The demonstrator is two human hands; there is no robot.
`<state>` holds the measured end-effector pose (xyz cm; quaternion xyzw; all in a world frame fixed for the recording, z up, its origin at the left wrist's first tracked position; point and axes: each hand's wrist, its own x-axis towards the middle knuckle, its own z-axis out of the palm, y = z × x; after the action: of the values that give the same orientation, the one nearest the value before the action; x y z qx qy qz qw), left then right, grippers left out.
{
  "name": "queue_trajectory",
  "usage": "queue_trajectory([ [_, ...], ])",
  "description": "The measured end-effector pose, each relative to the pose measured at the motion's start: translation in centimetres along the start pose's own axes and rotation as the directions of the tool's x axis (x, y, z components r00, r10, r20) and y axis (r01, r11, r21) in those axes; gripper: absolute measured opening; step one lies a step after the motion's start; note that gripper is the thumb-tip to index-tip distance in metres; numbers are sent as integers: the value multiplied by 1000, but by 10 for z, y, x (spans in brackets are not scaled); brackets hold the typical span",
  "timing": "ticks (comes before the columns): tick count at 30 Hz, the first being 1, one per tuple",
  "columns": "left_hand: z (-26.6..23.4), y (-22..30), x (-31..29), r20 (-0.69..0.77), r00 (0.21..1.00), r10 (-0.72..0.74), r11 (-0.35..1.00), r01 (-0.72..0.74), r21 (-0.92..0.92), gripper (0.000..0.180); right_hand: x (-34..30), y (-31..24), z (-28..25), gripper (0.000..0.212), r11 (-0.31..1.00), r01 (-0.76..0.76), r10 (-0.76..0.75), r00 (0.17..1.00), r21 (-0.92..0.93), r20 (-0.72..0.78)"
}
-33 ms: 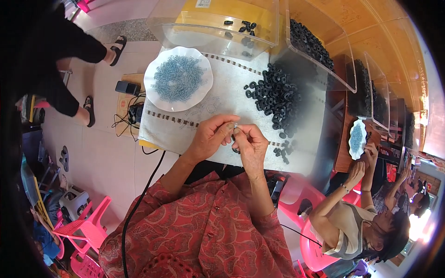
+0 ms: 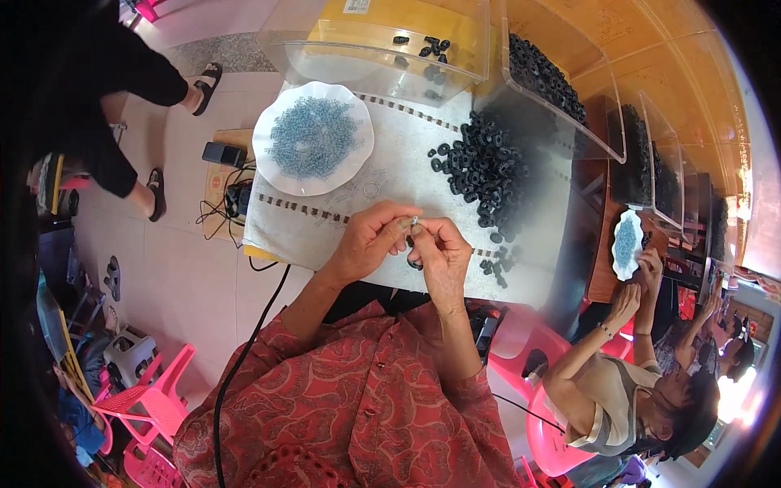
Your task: Manually assembling small black parts by inserting tiny silver pins or beads into them.
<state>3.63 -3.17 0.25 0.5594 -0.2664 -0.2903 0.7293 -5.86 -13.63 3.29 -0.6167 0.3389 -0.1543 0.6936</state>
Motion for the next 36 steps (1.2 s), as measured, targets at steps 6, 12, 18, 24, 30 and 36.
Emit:
queue_trajectory([
  [6, -7, 2, 1, 74, 997, -12, 998, 7, 65, 17, -2, -6, -3, 8, 999, 0, 0, 1000, -34, -3],
  [12, 3, -2, -5, -45, 985, -165, 985, 162, -64, 12, -7, -1, 1, 12, 996, 43, -42, 999, -73, 6],
  [18, 5, 8, 1, -75, 997, -18, 993, 26, 116, 11, -5, 4, 0, 20, 997, 71, -72, 996, 29, 43],
  [24, 4, -1, -1, -58, 982, 179, 940, -154, 304, 9, -4, 3, 0, 25, 994, 70, -77, 994, 87, 73],
  [30, 4, 13, -4, 16, 1000, 8, 999, -9, 40, 14, -4, -1, -4, 23, 985, -8, 2, 999, 175, 32],
  [36, 1, 7, -6, 36, 997, 71, 987, -75, 141, 19, -7, -7, -5, 19, 980, -46, 43, 999, 196, 18],
])
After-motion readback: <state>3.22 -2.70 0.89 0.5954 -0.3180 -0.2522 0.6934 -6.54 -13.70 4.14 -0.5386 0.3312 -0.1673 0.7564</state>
